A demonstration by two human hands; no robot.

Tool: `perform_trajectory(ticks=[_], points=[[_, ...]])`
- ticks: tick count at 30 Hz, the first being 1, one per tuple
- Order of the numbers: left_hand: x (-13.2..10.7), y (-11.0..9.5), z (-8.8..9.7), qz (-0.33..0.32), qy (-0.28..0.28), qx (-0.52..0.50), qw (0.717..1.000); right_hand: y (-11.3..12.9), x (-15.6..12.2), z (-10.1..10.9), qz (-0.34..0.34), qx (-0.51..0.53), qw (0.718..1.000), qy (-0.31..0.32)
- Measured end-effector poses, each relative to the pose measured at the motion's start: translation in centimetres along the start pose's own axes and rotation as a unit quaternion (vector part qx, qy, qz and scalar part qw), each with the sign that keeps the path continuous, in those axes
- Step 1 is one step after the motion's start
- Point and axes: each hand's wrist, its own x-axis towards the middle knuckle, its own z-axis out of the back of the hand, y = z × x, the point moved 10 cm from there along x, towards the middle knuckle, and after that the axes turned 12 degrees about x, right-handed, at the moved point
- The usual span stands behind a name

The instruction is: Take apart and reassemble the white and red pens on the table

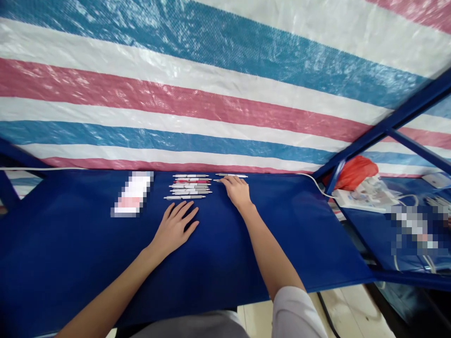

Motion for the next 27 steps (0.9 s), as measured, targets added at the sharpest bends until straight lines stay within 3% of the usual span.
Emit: perform_trajectory(ticks=[27], points=[[0.2, 0.8, -0.2, -0.001, 0.010, -0.006, 1.000, -1.6, 1.7, -0.8, -0.003, -0.003, 1.000, 0.028]])
